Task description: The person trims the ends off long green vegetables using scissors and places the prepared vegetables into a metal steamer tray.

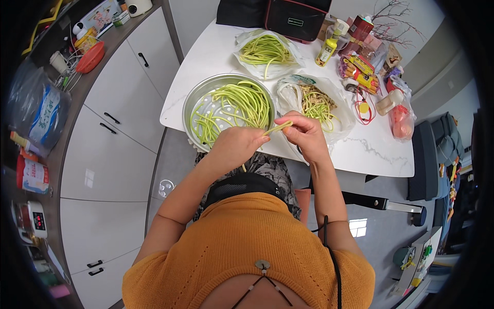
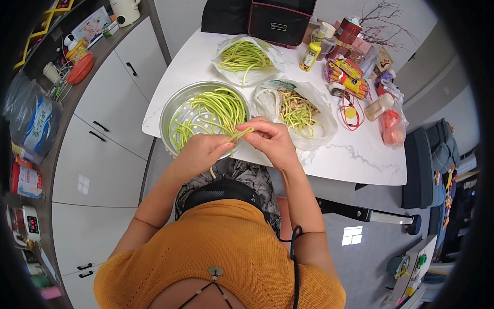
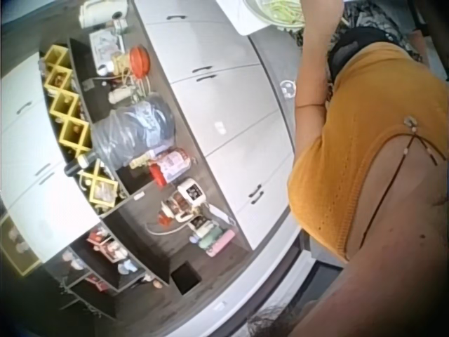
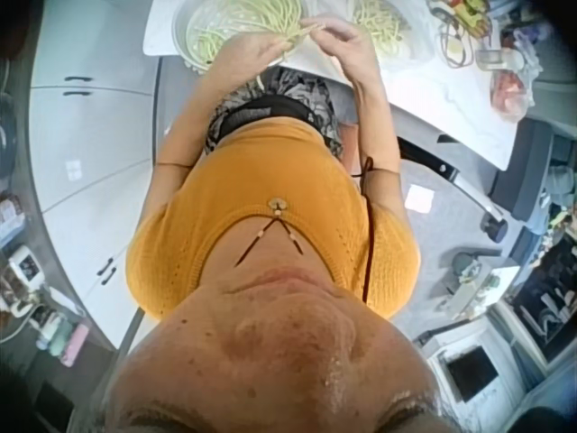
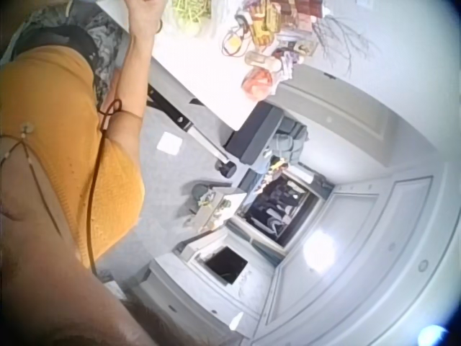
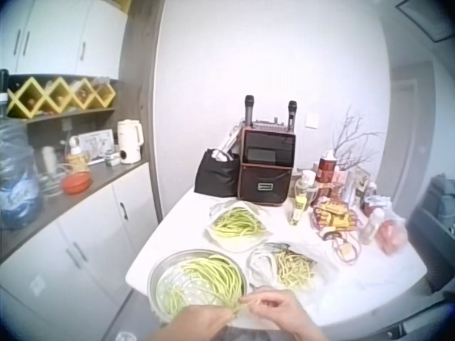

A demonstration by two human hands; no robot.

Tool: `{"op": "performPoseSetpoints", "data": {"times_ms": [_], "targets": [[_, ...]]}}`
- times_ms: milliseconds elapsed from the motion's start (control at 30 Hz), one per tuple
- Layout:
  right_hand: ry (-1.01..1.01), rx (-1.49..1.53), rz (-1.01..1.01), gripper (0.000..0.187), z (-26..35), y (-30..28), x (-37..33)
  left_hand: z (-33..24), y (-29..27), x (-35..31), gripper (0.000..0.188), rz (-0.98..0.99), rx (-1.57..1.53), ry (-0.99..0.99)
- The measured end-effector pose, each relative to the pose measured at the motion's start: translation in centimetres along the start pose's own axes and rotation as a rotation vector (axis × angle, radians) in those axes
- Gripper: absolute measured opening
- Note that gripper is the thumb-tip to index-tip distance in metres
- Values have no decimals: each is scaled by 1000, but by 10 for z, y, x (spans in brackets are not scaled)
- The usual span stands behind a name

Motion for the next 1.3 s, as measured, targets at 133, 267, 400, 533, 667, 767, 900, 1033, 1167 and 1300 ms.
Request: {"op": "performPoseSetpoints", "data": {"times_ms": [133, 267, 400, 533, 667, 767, 900, 1033, 1167, 1300], "targets": [[-4, -38, -66, 16, -4, -5, -2, 0, 1, 1, 27, 26, -4, -22], [12, 41, -113, 14, -9, -8, -3, 3, 2, 2, 24, 8, -77, -1], [26, 228, -232, 15, -17, -20, -6, 10, 7, 3, 18, 16, -474, 29], [-34, 258, -328, 16, -16, -37, -12, 23, 12, 6, 17, 107, -719, -25], [25, 164, -302, 16, -16, -31, -10, 31, 12, 11, 17, 55, -871, -69], [39, 103, -291, 16, -15, -28, -9, 28, 18, 12, 17, 124, -839, -114], [40, 77, -277, 18, -12, -24, -7, 29, 26, 17, 14, 157, -820, -66], [53, 39, -268, 20, -12, -19, -7, 35, 31, 18, 11, 159, -839, -96], [118, -79, -253, 18, -12, -10, -3, 44, 17, 20, 11, -26, -942, -2], [229, -354, -76, 14, -26, -2, -4, 49, 10, 18, 11, -94, -974, 0]]}}
Point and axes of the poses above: each hand's wrist, its own x-axis towards the middle knuckle, its own y-axis out of the palm, z = x × y, the point moved 9 cm from there along x, towards the middle knuckle, and after that the axes turned 14 degrees about z, right-handed, at the moved point
